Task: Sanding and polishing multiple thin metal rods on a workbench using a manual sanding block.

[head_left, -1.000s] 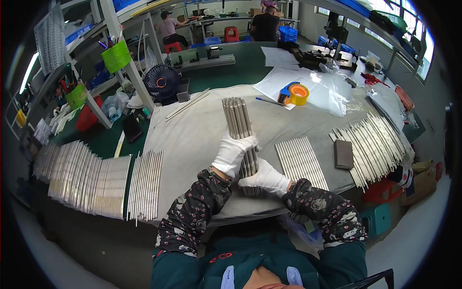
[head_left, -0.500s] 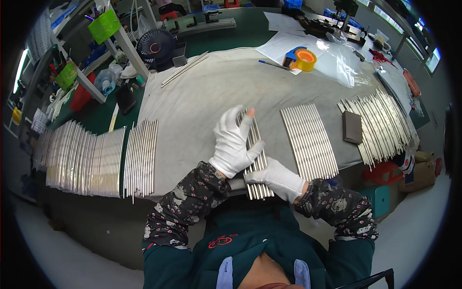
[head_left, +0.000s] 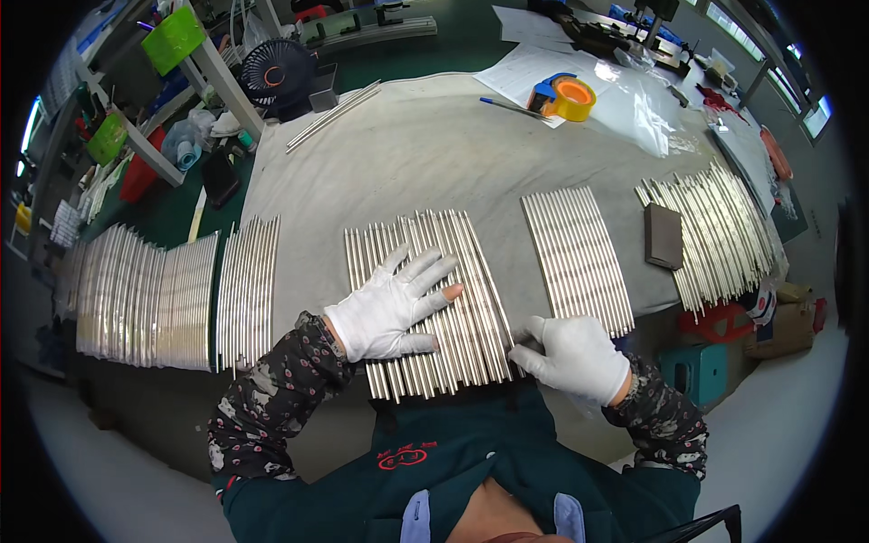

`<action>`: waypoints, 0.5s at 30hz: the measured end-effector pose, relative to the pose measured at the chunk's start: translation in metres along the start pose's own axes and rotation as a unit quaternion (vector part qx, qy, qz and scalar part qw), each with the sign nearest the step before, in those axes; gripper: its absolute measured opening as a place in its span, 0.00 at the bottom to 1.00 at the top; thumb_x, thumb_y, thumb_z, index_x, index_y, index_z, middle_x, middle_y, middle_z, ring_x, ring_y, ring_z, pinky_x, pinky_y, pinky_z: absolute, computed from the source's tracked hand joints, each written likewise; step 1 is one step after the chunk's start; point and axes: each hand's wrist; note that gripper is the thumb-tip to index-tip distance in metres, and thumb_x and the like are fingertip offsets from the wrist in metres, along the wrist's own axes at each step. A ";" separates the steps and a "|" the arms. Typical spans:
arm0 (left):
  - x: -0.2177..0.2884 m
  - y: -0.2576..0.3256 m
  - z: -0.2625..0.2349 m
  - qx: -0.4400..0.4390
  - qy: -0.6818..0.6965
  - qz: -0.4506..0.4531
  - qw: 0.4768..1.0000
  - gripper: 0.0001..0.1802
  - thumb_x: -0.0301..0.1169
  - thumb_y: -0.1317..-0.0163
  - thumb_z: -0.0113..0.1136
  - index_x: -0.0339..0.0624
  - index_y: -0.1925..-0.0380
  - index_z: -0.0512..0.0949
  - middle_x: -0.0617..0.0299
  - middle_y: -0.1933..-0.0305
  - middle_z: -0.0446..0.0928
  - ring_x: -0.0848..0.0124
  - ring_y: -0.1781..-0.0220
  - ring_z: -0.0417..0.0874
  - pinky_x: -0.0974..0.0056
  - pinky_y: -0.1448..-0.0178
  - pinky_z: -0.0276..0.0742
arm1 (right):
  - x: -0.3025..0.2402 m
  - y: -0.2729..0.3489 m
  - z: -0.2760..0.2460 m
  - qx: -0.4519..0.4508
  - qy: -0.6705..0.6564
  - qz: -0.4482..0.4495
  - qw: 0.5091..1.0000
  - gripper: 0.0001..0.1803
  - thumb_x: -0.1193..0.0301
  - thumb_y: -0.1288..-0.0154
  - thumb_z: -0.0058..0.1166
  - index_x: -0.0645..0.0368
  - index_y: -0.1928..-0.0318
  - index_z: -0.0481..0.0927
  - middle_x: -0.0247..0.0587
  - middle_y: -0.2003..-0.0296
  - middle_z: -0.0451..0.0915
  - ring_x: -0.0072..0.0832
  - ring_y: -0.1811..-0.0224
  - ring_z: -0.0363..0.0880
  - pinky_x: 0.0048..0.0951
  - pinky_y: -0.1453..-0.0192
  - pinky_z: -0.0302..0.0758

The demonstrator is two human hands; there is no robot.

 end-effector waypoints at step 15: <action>0.044 -0.149 0.018 -0.074 0.002 0.123 0.990 0.40 0.41 0.46 0.61 0.46 0.33 0.58 0.48 0.28 0.53 0.53 0.26 0.53 0.39 0.27 0.48 | 0.115 0.083 -0.009 0.160 -0.142 0.330 0.920 0.30 0.50 0.30 0.44 0.70 0.67 0.79 0.50 0.80 0.81 0.35 0.80 0.81 0.31 0.75 0.74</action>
Point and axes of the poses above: each hand's wrist, its own y-axis away from the middle knuckle, its own z-axis out of the palm, x = y × z
